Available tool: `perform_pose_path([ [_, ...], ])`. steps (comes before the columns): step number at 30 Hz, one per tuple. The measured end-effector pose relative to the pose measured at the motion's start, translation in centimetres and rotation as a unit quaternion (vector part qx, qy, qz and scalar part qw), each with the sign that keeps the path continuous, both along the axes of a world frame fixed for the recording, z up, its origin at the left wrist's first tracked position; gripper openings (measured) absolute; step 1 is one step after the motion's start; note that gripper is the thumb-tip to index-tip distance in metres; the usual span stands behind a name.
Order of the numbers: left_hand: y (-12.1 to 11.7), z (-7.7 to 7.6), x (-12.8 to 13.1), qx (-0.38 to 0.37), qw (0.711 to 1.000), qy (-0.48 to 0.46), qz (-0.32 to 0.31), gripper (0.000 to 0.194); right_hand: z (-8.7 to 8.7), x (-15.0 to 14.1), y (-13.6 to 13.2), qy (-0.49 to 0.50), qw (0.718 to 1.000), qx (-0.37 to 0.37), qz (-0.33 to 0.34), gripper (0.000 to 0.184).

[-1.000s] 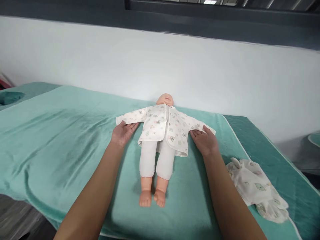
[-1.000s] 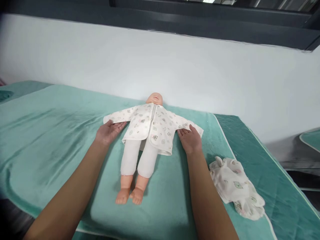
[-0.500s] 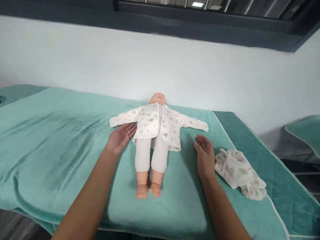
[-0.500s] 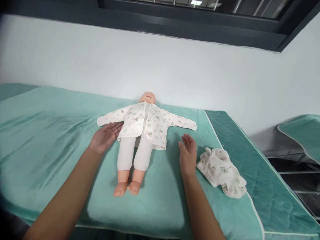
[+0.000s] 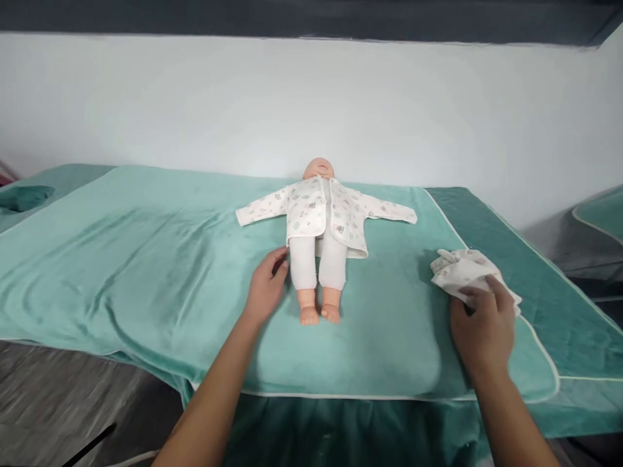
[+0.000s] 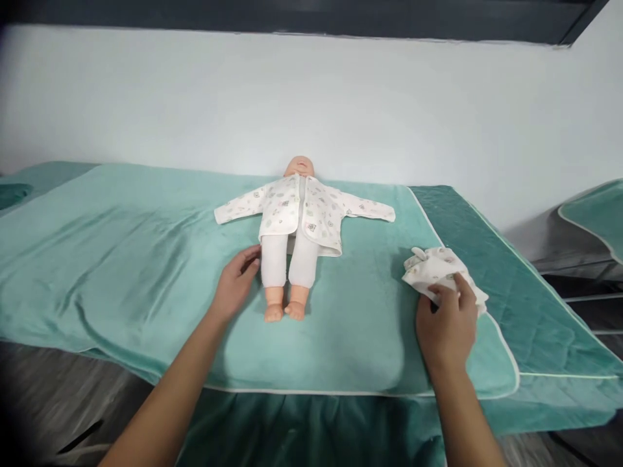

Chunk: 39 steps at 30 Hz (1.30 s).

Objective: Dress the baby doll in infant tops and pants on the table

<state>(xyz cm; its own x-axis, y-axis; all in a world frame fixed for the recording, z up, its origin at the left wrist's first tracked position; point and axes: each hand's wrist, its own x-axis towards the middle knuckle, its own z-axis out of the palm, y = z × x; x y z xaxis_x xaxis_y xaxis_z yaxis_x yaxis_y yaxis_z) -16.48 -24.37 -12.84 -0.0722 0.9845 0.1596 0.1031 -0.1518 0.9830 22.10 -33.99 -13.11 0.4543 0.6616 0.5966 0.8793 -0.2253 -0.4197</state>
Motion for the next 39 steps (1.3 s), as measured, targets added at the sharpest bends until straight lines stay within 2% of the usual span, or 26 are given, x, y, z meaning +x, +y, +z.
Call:
perform_pose_path([
  [2,-1.4,-0.3,-0.3,0.016,0.999,0.03,0.0,0.031,1.3,0.0,1.2,0.065,0.997,-0.011,-0.034,0.009],
  [4,-2.6,-0.5,-0.5,0.015,0.999,0.036,-0.003,0.028,2.6,-0.6,2.3,0.149,0.988,0.001,-0.044,0.017],
  [6,-3.7,-0.5,-0.5,0.002,1.0,0.016,-0.012,0.026,4.0,-2.2,2.9,0.253,0.966,0.042,0.007,0.022],
  [8,-4.9,-0.2,-0.3,-0.009,1.0,-0.005,-0.026,0.026,5.5,-4.5,3.2,0.369,0.919,0.091,0.106,0.028],
  [10,-6.1,0.5,0.0,-0.02,0.999,-0.017,-0.041,0.025,7.2,-7.2,3.2,0.473,0.849,0.125,0.201,0.034],
  [13,-7.7,2.7,0.5,-0.031,0.997,-0.038,-0.056,0.028,10.3,-11.2,2.8,0.552,0.768,0.136,0.295,0.029],
  [15,-8.5,4.6,0.8,-0.026,0.994,-0.071,-0.084,0.04,12.2,-13.5,2.4,0.574,0.735,0.104,0.346,0.02],
  [18,-9.2,7.3,1.2,-0.018,0.977,-0.136,-0.165,0.071,14.4,-16.5,1.9,0.604,0.693,0.038,0.392,0.017],
  [21,-9.9,8.7,1.4,-0.006,0.957,-0.184,-0.222,0.093,15.3,-18.7,1.4,0.633,0.64,-0.004,0.435,0.027],
  [24,-10.8,9.1,1.3,-0.001,0.948,-0.201,-0.247,0.108,15.1,-19.8,0.9,0.625,0.605,-0.025,0.493,0.047],
  [26,-11.3,9.2,1.3,-0.024,0.955,-0.185,-0.231,0.11,14.7,-20.0,0.6,0.585,0.602,-0.048,0.541,0.065],
  [28,-11.3,9.5,1.2,-0.055,0.968,-0.162,-0.181,0.102,14.5,-19.8,0.3,0.516,0.615,-0.075,0.592,0.079],
  [32,-10.5,11.2,0.8,-0.058,0.981,-0.16,-0.095,0.06,15.3,-19.5,-0.4,0.293,0.681,-0.129,0.658,0.085],
  [35,-9.8,13.5,0.0,-0.046,0.977,-0.187,-0.089,0.045,16.2,-19.9,-0.7,0.132,0.744,-0.113,0.645,0.079],
  [37,-9.7,15.1,-0.5,-0.036,0.974,-0.197,-0.108,0.042,16.7,-20.4,-0.5,0.078,0.784,-0.071,0.612,0.062],
  [39,-9.9,16.5,-0.8,-0.025,0.973,-0.178,-0.147,0.045,17.4,-20.8,-0.1,0.051,0.808,-0.026,0.587,0.045],
])
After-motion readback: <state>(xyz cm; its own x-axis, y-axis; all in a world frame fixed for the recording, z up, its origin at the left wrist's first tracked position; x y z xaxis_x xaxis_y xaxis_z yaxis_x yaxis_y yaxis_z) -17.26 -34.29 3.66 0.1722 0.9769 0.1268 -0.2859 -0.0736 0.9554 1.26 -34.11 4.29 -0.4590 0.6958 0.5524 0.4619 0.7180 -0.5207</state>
